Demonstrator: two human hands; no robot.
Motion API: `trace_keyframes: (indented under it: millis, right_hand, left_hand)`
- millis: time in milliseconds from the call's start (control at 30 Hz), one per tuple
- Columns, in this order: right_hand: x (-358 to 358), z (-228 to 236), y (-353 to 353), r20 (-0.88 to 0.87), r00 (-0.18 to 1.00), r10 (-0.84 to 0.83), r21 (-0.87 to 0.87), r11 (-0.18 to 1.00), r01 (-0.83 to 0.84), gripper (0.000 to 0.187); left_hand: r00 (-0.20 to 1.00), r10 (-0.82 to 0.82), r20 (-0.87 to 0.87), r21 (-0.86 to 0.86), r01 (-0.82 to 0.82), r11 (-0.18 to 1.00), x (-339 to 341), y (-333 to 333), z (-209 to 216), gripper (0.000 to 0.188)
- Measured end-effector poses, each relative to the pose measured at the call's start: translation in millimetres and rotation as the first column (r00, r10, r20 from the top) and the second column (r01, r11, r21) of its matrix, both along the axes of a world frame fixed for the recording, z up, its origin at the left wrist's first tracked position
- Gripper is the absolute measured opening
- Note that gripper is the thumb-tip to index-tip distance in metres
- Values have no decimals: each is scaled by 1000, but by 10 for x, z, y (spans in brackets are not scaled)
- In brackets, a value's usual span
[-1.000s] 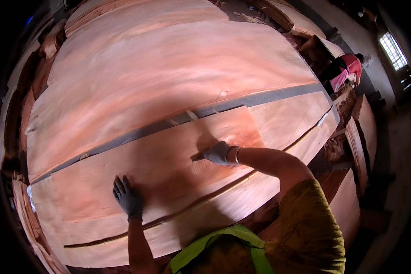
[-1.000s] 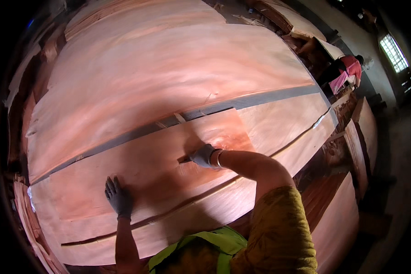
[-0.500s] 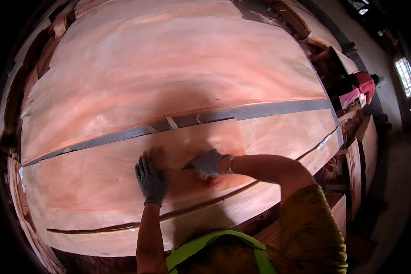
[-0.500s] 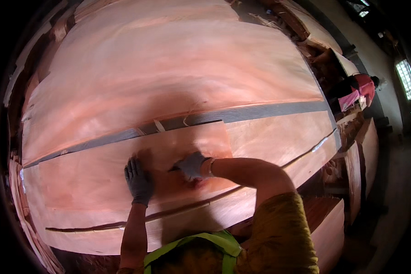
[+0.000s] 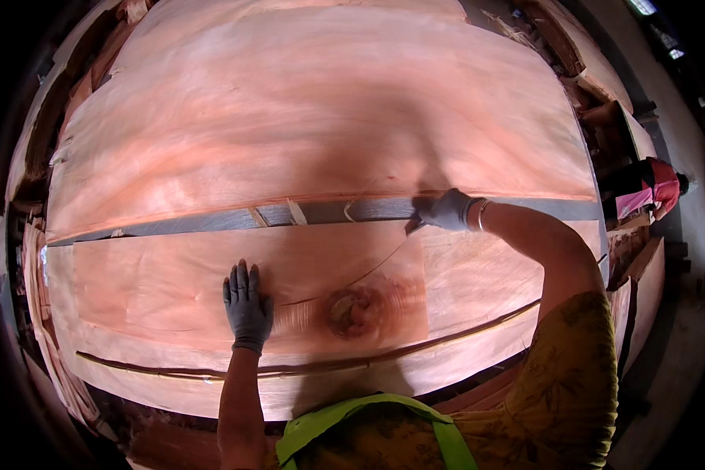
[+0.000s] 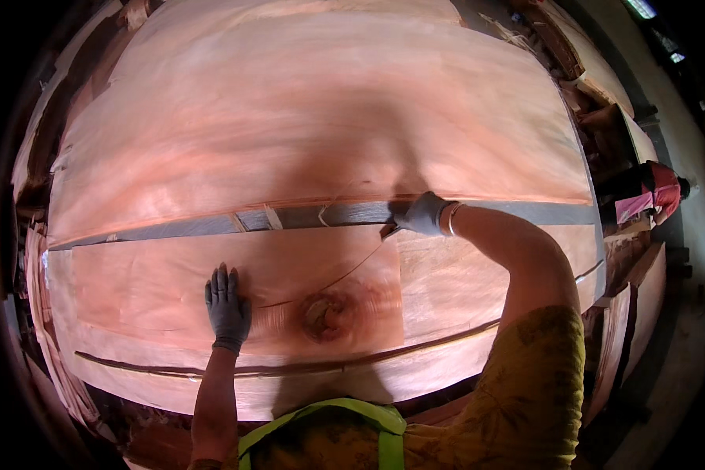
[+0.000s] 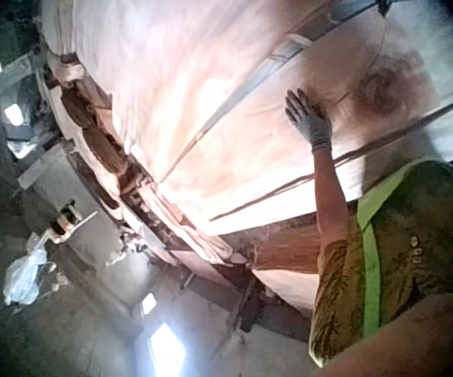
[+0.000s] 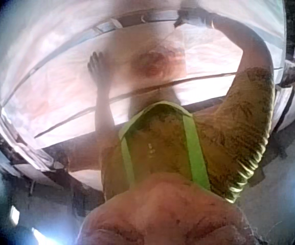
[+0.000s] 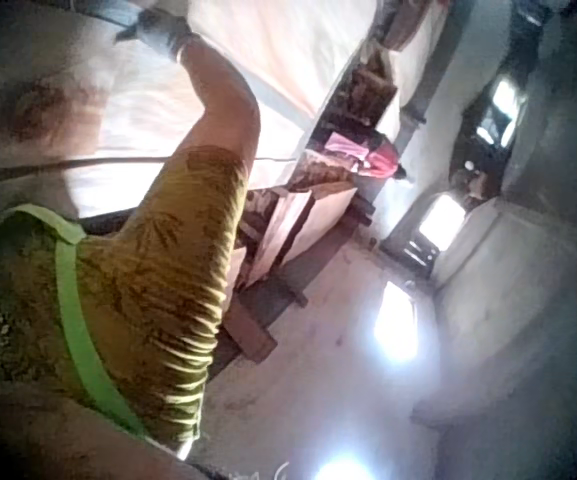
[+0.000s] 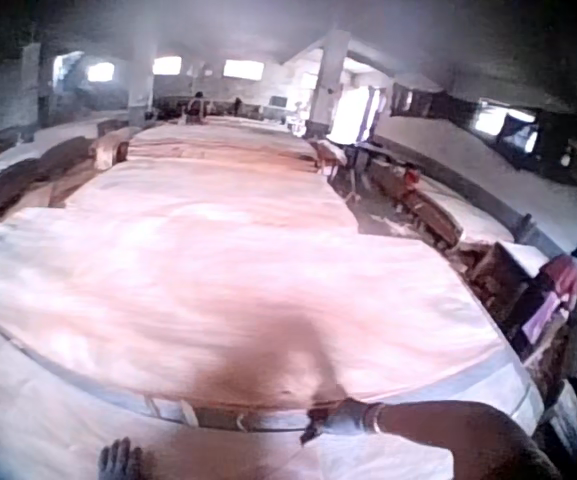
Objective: The person flips, inspects, and sorts large thin wood veneer sheets on a stack, then uses a small tool to cut or trim edges of specific sheets.
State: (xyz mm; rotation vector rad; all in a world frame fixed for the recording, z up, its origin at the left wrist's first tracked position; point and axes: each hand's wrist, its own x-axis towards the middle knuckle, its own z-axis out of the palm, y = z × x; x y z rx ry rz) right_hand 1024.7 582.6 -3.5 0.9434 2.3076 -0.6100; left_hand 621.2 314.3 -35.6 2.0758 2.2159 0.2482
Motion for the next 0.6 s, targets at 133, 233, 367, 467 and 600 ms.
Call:
trace_keyframes:
  millis: [133, 233, 367, 467, 600]
  right_hand:
    - [319, -266, 227, 19, 971, -238, -69, 969, 239, 32]
    - [153, 163, 251, -9, 984, -177, 115, 978, 177, 25]
    - [557, 326, 159, 313, 943, 117, 503, 822, -269, 15]
    - [542, 160, -452, -114, 993, -29, 611, 787, 93, 12]
    - [-473, 177, -1986, -592, 806, 16, 228, 962, 149, 19]
  left_hand:
    - [1000, -8, 26, 13, 8, 1000, 30, 16, 18, 67]
    - [1000, 1, 25, 16, -2, 1000, 3, -21, 16, 67]
    - [1000, -8, 20, 8, 8, 1000, 12, 18, -14, 66]
    - [999, -24, 23, 18, 23, 1000, -26, -30, -30, 66]
    - [999, -6, 50, 45, 3, 999, -117, -84, -189, 64]
